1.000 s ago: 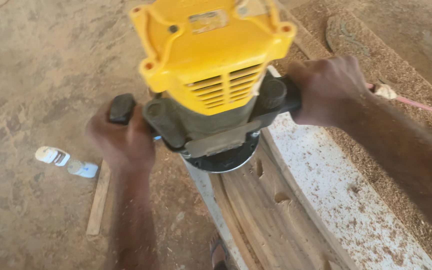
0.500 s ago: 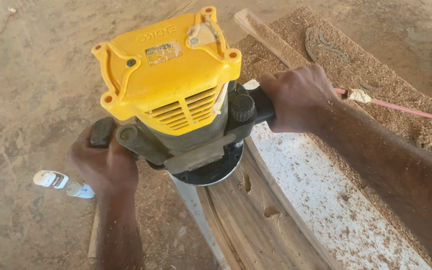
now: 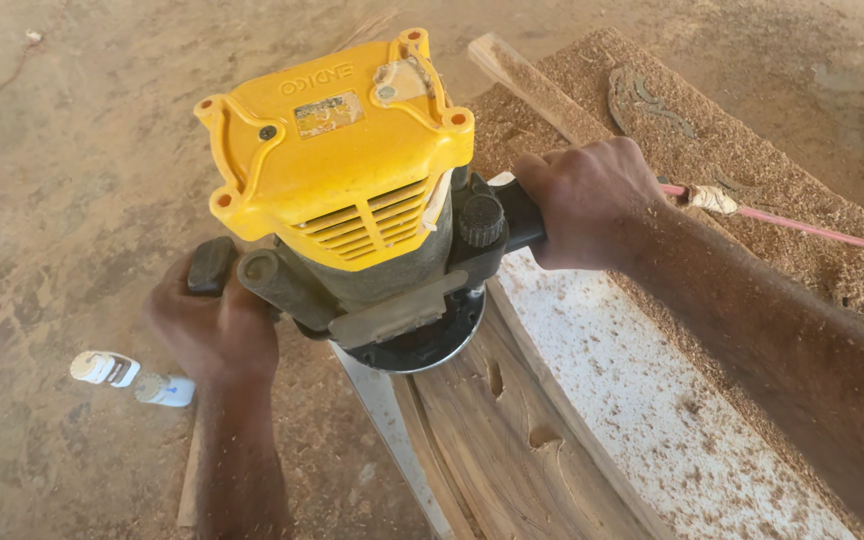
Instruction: The person uses a yellow electric router to carve a decorative pattern into a long wooden plank. The person guides the router along the wood, creating a recessed design while sawdust accumulates on the surface.
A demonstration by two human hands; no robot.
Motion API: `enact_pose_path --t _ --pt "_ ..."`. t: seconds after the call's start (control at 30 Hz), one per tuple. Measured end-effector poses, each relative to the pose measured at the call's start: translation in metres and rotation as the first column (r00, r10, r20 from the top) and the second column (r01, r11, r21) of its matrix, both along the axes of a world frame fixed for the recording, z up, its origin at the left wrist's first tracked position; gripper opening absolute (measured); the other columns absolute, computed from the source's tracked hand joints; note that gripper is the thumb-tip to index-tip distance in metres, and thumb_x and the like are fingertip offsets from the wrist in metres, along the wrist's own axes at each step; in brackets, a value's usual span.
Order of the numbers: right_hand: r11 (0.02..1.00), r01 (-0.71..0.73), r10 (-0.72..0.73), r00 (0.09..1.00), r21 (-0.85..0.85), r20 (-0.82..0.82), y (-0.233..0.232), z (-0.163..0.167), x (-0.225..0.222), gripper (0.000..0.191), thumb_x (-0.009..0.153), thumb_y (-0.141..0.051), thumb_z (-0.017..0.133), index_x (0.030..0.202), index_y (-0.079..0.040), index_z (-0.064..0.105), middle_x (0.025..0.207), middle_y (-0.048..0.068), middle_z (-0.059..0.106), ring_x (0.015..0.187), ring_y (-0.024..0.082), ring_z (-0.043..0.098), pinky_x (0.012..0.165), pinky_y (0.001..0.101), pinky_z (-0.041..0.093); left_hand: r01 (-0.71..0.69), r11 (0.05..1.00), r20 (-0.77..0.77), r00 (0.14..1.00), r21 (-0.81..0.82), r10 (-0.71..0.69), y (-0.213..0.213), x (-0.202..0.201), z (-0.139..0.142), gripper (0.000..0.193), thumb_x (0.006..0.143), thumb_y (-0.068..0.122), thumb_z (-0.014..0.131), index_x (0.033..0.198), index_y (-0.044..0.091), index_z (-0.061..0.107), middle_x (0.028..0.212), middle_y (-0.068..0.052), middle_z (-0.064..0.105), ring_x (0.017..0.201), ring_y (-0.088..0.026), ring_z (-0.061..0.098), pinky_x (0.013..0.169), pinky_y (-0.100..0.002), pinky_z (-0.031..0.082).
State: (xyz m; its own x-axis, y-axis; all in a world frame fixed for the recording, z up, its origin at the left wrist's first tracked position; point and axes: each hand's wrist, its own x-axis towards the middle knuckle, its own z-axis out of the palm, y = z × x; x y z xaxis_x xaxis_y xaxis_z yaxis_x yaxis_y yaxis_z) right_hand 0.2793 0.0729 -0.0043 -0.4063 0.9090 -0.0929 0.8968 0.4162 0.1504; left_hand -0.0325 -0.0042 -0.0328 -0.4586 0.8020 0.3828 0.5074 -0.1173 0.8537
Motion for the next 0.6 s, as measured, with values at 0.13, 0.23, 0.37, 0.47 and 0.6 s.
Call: enact_pose_path --t 0.13,0.23,0.37,0.47,0.6 --pt "0.999 -0.020 0.021 0.999 0.031 -0.039 0.001 0.001 -0.001 0.030 0.076 -0.023 0.077 0.100 -0.014 0.061 0.072 0.001 0.064 0.061 0.017 0.064 0.057 0.0357 0.055 -0.021 0.999 0.029 0.999 -0.046 0.022 0.002 0.002 0.004 0.015 0.083 0.015 0.060 0.074 0.003 0.063 0.060 -0.003 0.058 0.050 -0.013 0.051 0.045 -0.031 0.037" --pt "1.000 -0.014 0.015 0.999 0.025 -0.048 0.002 0.001 0.000 0.031 0.075 -0.023 0.077 0.101 -0.014 0.062 0.074 0.002 0.066 0.063 0.018 0.065 0.059 0.0365 0.056 -0.010 0.999 0.010 1.000 -0.032 0.010 0.004 0.003 0.005 0.018 0.085 0.016 0.060 0.073 0.002 0.062 0.060 -0.005 0.058 0.052 -0.013 0.050 0.047 -0.032 0.036" --pt "1.000 0.009 -0.009 0.999 0.007 -0.044 0.004 0.001 0.000 0.030 0.078 -0.022 0.076 0.102 -0.014 0.062 0.075 0.002 0.067 0.063 0.018 0.066 0.060 0.0363 0.057 -0.025 0.997 0.011 1.000 -0.072 0.026 0.007 0.003 0.006 0.017 0.084 0.016 0.061 0.073 0.002 0.062 0.061 -0.006 0.058 0.053 -0.014 0.049 0.047 -0.032 0.035" --pt "0.999 0.035 -0.035 0.999 -0.022 -0.027 0.005 0.002 -0.001 0.030 0.078 -0.022 0.076 0.103 -0.014 0.061 0.075 0.003 0.067 0.063 0.018 0.066 0.060 0.0365 0.057 -0.022 0.996 0.011 1.000 -0.087 0.023 0.009 0.003 0.007 0.016 0.083 0.016 0.060 0.075 0.003 0.064 0.061 -0.005 0.059 0.052 -0.014 0.049 0.048 -0.032 0.035" --pt "1.000 0.025 -0.025 0.997 0.004 -0.066 0.005 0.004 -0.001 0.032 0.076 -0.022 0.076 0.103 -0.015 0.062 0.076 0.002 0.067 0.065 0.018 0.066 0.061 0.0372 0.057 -0.007 0.998 0.017 1.000 -0.064 0.008 0.014 0.003 0.005 0.016 0.082 0.018 0.062 0.076 0.005 0.066 0.061 -0.004 0.061 0.051 -0.013 0.051 0.047 -0.032 0.037"
